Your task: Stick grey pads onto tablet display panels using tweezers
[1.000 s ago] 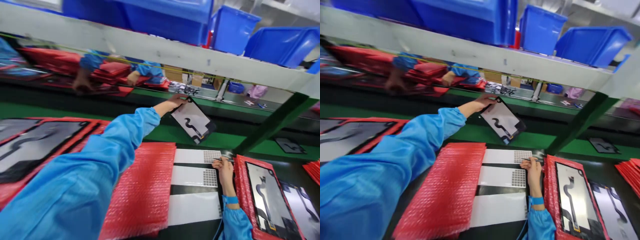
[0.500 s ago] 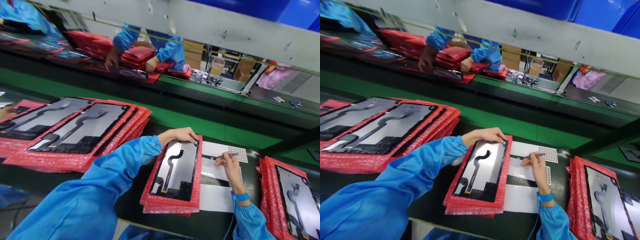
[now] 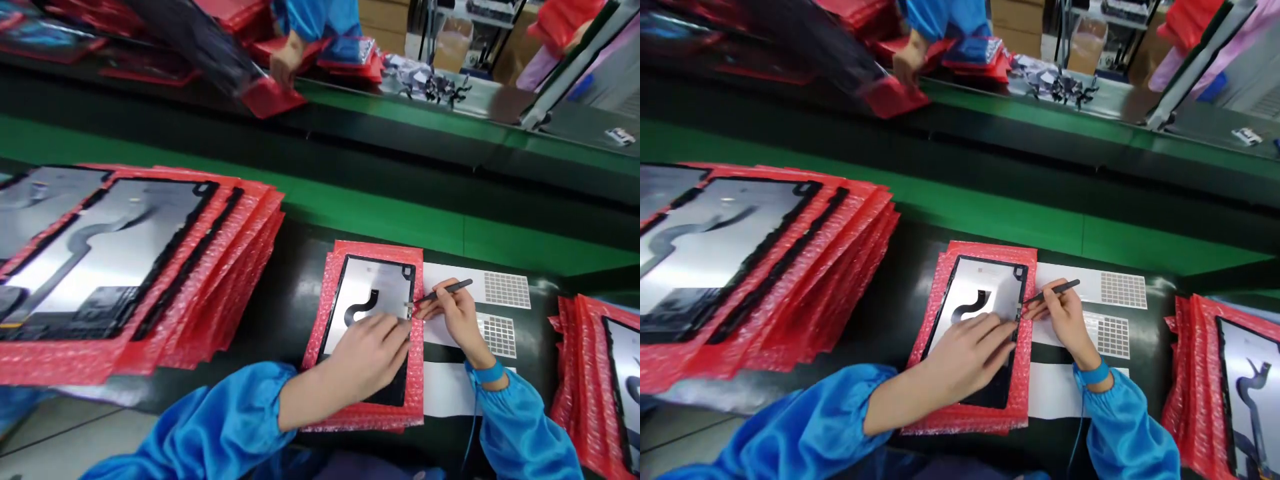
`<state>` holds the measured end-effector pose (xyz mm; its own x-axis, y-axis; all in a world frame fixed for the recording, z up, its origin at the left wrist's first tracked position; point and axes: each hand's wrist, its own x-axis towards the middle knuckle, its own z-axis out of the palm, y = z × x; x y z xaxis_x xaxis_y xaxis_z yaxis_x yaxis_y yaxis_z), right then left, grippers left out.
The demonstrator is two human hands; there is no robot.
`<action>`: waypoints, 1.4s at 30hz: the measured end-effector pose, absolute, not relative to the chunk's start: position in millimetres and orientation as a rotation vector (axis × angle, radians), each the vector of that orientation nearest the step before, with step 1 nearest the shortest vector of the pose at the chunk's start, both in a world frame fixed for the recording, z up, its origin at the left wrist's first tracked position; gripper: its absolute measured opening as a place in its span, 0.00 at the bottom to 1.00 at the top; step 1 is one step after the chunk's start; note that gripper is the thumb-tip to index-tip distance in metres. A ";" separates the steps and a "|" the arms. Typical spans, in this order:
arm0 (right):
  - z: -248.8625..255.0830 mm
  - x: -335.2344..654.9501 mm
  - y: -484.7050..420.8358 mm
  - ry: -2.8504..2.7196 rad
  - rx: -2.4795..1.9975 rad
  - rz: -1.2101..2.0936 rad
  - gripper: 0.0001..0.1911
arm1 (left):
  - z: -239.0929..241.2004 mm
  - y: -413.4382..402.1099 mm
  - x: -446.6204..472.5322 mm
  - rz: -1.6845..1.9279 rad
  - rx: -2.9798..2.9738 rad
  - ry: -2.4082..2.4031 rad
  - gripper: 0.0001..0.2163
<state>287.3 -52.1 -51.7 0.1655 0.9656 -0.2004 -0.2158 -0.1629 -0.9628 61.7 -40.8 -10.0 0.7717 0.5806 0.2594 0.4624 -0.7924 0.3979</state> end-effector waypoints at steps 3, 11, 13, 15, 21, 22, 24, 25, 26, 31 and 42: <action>-54.3 278.8 -64.9 -0.792 -1.272 1.255 0.20 | -19.8 -54.1 61.1 0.515 2.714 0.868 0.16; -55.4 268.2 -73.3 -0.764 -1.266 1.219 0.18 | -21.6 -51.2 60.8 0.484 2.736 0.869 0.16; -54.6 268.5 -72.4 -0.770 -1.268 1.222 0.18 | -20.5 -51.3 60.2 0.462 2.731 0.871 0.17; -54.0 269.0 -71.9 -0.779 -1.256 1.226 0.17 | -19.9 -51.3 59.9 0.443 2.728 0.866 0.17; -52.8 270.0 -72.6 -0.782 -1.227 1.254 0.15 | -18.2 -49.1 59.4 0.428 2.712 0.840 0.17; -52.6 270.2 -72.7 -0.776 -1.230 1.256 0.15 | -18.0 -48.7 59.5 0.430 2.711 0.835 0.17; -52.3 270.5 -72.9 -0.766 -1.239 1.261 0.16 | -17.7 -47.9 59.7 0.435 2.713 0.826 0.17; -52.2 270.6 -72.9 -0.763 -1.244 1.264 0.16 | -17.6 -47.7 59.7 0.438 2.715 0.822 0.17; -52.2 270.5 -72.8 -0.761 -1.248 1.267 0.16 | -17.5 -47.4 59.8 0.440 2.716 0.822 0.17; -51.5 269.5 -72.4 -0.751 -1.264 1.276 0.17 | -16.7 -46.8 58.9 0.420 2.723 0.823 0.17; -55.9 269.0 -72.4 -0.750 -1.251 1.300 0.16 | -16.0 -47.9 59.9 0.341 2.792 0.856 0.25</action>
<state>269.0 -72.4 -55.9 0.1894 0.9547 -0.2296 -0.2797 -0.1717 -0.9446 59.9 -47.9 -16.0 0.8055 0.5708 0.1594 0.5243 -0.8118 0.2571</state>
